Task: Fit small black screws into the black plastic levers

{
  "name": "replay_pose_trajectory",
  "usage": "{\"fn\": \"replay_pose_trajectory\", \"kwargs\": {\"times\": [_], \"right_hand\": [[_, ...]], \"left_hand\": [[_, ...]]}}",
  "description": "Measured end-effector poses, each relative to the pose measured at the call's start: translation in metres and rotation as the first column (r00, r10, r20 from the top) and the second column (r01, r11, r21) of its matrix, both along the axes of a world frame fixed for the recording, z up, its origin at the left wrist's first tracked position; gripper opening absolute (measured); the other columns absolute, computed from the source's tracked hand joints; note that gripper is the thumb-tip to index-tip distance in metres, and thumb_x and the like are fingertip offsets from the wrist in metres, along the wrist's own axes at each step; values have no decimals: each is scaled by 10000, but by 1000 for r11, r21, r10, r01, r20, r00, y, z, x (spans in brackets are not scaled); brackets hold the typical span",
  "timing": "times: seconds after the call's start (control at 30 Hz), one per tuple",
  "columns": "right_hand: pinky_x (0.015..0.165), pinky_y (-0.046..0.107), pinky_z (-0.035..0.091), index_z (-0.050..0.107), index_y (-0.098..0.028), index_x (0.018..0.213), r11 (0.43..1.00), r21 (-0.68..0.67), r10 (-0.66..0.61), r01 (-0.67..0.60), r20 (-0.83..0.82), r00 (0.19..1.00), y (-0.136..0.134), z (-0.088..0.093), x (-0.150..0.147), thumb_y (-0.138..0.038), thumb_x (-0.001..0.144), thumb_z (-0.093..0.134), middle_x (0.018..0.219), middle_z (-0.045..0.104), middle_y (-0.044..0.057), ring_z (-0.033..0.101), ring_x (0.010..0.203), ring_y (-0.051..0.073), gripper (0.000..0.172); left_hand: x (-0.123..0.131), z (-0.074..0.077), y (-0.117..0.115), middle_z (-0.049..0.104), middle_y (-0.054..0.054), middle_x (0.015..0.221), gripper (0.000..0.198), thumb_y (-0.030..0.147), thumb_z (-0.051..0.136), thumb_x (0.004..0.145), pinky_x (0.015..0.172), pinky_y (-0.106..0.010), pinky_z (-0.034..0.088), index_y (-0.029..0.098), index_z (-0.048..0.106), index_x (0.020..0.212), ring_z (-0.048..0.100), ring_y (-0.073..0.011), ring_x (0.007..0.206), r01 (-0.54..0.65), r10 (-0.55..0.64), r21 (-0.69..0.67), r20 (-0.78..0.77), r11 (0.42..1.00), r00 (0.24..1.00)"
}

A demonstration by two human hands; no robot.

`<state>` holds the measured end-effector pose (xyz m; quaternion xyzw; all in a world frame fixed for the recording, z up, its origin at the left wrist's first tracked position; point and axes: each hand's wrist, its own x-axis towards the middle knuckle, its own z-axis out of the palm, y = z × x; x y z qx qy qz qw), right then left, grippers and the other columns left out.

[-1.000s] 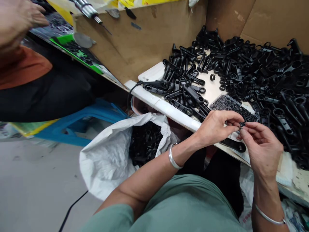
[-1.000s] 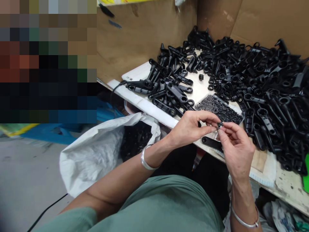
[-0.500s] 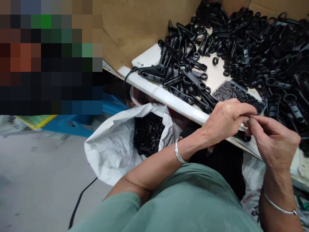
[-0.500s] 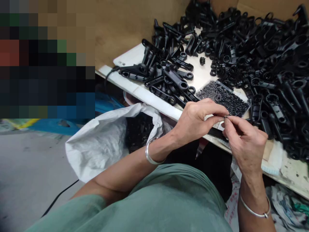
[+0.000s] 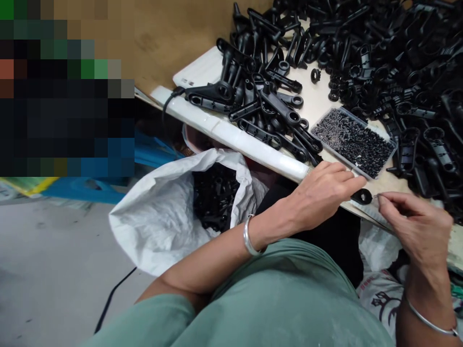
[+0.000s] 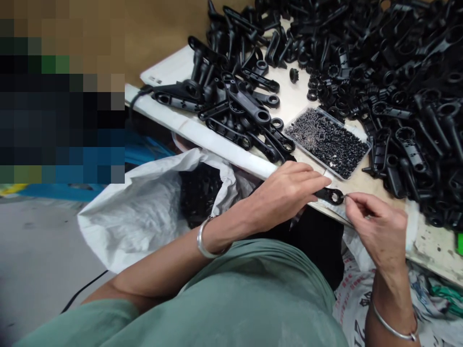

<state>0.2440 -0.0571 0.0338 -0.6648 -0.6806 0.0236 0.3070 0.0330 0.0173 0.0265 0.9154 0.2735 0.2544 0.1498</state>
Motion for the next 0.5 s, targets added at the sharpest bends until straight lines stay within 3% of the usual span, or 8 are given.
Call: {"fn": "replay_pose_trajectory", "kwargs": {"times": [0.17,0.5], "right_hand": [[505,219,489,717,-183,777,995,21,92,-96,126,988,-8,-5,-6,-241,877,634,610,694,-15,605,463,109,142],[538,216,493,688,-159,818,978,68,169,-199,316,934,-7,-1,-11,-173,901,620,641,708,0,636,490,111,108]], "left_hand": [[1,-8,-8,662,-23,791,177,52,509,944,751,-282,424,156,650,973,565,-180,828,-4,2,-26,-62,1000,998],[2,-17,-16,688,-31,887,142,122,514,985,826,-291,451,134,653,1011,550,-183,875,8,-6,-86,27,996,1000]]}}
